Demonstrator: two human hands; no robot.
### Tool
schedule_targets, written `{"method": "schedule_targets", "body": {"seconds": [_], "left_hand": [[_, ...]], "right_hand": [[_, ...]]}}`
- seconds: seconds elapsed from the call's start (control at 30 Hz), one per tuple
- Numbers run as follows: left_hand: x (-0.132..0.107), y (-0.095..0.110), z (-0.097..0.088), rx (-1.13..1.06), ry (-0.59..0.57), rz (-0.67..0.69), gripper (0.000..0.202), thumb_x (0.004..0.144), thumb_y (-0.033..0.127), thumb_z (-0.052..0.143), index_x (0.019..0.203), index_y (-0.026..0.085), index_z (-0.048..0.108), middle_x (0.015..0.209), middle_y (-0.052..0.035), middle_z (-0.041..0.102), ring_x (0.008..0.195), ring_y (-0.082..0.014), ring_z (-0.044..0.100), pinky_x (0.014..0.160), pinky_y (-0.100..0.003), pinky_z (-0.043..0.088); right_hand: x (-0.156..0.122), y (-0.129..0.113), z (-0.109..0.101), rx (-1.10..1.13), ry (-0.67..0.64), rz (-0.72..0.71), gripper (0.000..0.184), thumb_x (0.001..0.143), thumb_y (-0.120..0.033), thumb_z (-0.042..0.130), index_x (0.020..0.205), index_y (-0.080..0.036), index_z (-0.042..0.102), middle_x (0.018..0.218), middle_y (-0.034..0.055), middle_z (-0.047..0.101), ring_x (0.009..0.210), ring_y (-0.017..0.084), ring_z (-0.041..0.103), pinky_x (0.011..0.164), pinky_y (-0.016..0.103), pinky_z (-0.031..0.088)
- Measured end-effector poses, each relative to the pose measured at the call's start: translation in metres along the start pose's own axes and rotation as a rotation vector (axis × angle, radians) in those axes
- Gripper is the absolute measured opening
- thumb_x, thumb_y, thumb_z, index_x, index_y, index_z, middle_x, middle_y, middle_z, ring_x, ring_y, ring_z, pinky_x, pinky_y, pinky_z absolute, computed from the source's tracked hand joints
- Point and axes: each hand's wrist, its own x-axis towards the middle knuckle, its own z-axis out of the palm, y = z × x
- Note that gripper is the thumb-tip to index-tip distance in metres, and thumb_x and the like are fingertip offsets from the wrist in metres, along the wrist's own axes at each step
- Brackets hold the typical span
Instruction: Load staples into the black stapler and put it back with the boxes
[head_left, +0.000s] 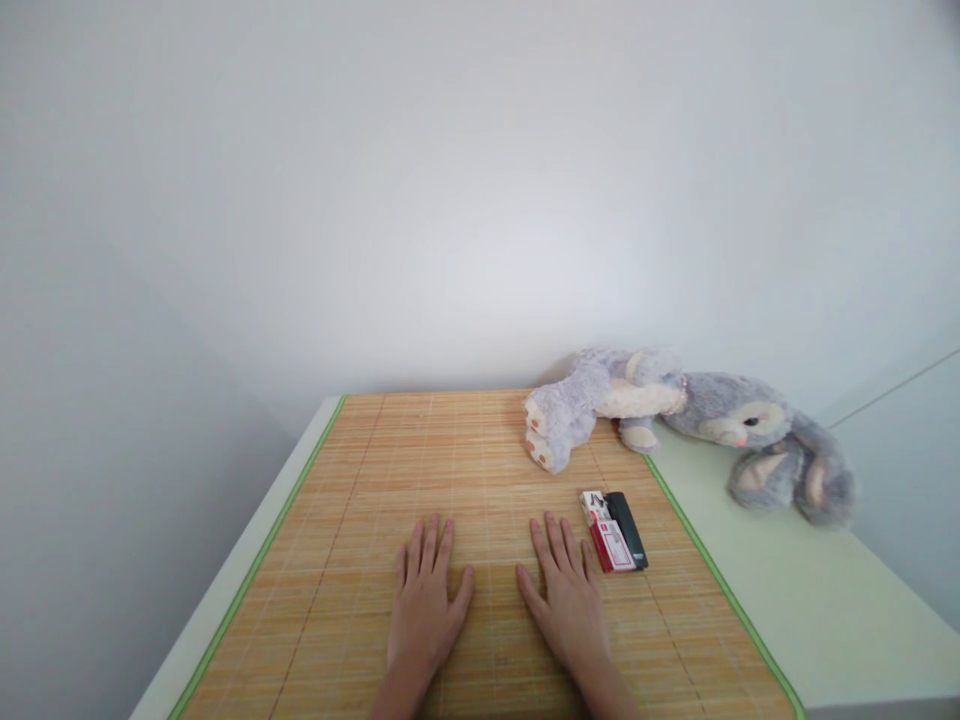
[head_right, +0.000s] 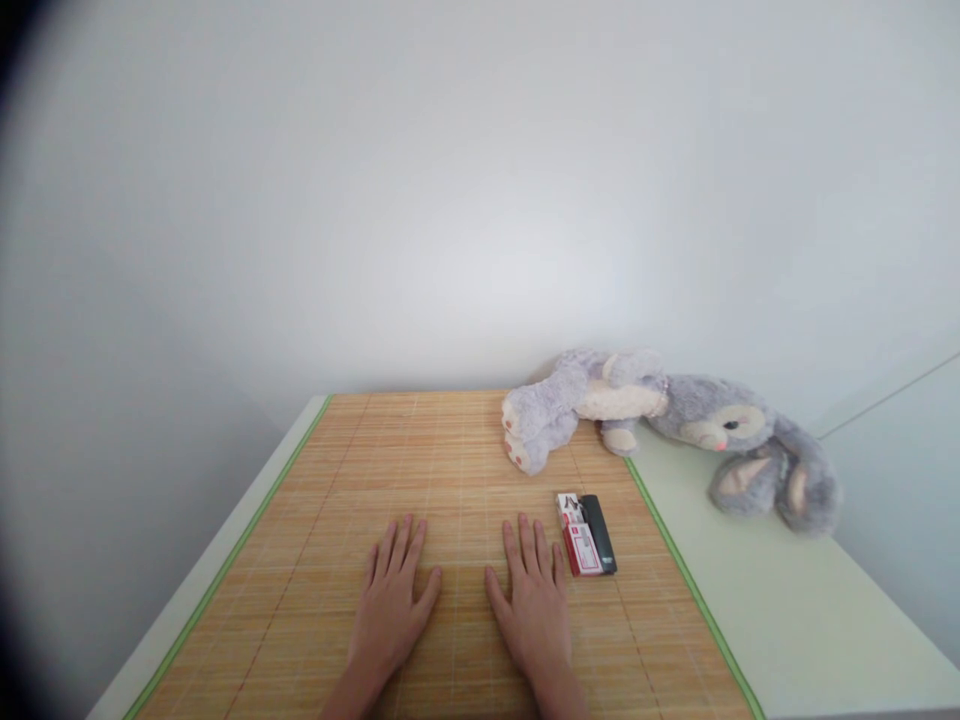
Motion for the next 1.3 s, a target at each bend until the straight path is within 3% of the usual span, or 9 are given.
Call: {"method": "schedule_targets", "body": {"seconds": [0.47, 1.3], "left_hand": [[0.0, 0.002, -0.004, -0.009, -0.01, -0.003, 0.072, 0.099, 0.043, 0.047, 0.164, 0.028, 0.022, 0.172, -0.0028, 0.022, 0.16, -0.0303, 0.014, 0.128, -0.054, 0.016], [0.0, -0.008, 0.012, -0.038, -0.001, 0.0, 0.069, 0.099, 0.044, 0.045, 0.163, 0.029, 0.026, 0.171, -0.0017, 0.025, 0.159, -0.0293, 0.017, 0.128, -0.057, 0.017]], "right_hand": [[-0.001, 0.0, -0.001, 0.005, 0.0, 0.014, 0.069, 0.101, -0.052, 0.039, 0.164, -0.031, 0.022, 0.173, -0.0012, 0.014, 0.16, 0.028, 0.01, 0.128, 0.055, 0.008], [0.003, 0.007, 0.013, 0.111, 0.051, -0.005, 0.07, 0.1, -0.053, 0.045, 0.164, -0.035, 0.022, 0.171, -0.0006, 0.017, 0.159, 0.032, 0.016, 0.126, 0.063, 0.018]]}}
